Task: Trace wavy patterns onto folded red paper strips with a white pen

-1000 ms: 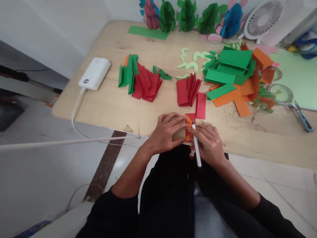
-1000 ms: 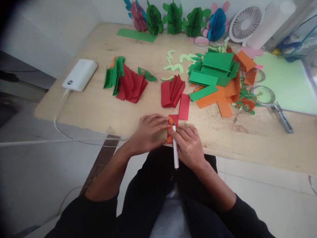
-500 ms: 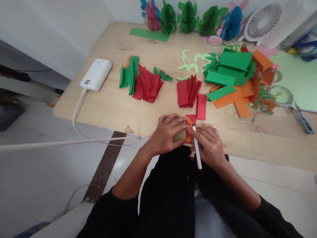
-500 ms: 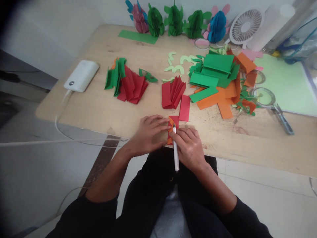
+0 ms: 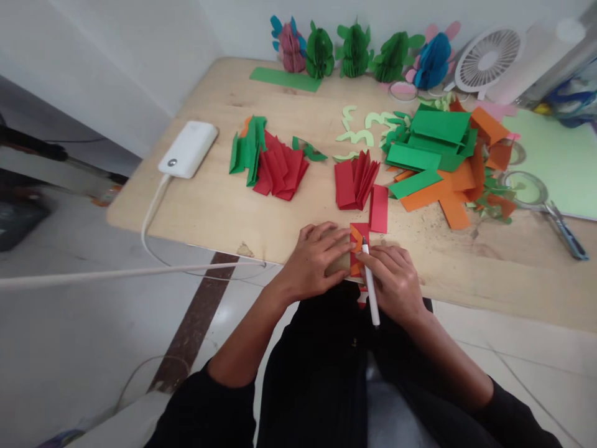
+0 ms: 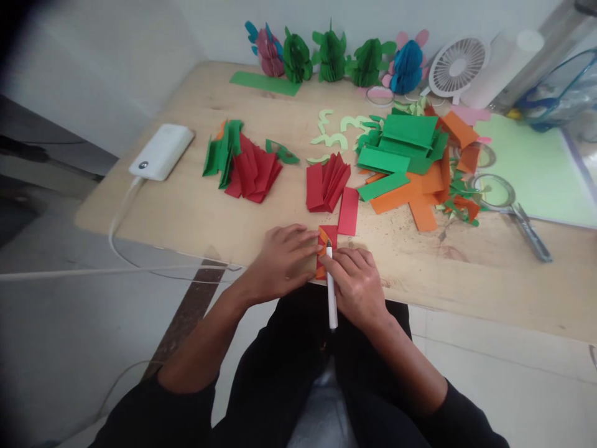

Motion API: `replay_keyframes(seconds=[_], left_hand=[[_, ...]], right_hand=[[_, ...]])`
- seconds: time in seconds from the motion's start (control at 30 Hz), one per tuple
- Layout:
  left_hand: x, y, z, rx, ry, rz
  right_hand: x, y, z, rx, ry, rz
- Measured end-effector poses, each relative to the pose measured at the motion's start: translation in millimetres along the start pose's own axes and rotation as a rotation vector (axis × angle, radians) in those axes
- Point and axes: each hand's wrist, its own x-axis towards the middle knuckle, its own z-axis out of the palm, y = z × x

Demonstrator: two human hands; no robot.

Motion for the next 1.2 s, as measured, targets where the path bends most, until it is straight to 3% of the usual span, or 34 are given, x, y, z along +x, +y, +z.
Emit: replay_keyframes(seconds=[0.23,0.87,1.2], left_hand=[[-5.3,0.6,-4.6,0.079,-0.01,0.077],[-3.7,-0.4,-3.5,0.048,0.025,0.084],[-2.9,-1.0,-4.0,0.042,-0.017,0.066]], right_hand=[[-0.5,1.0,-1.0,0.002,-0.019,-0.006],[-1.7,0.7,0.0,0.017,-0.001,-0.007],[-1.4,1.5,-0.1,0.021,0.001,-0.016]])
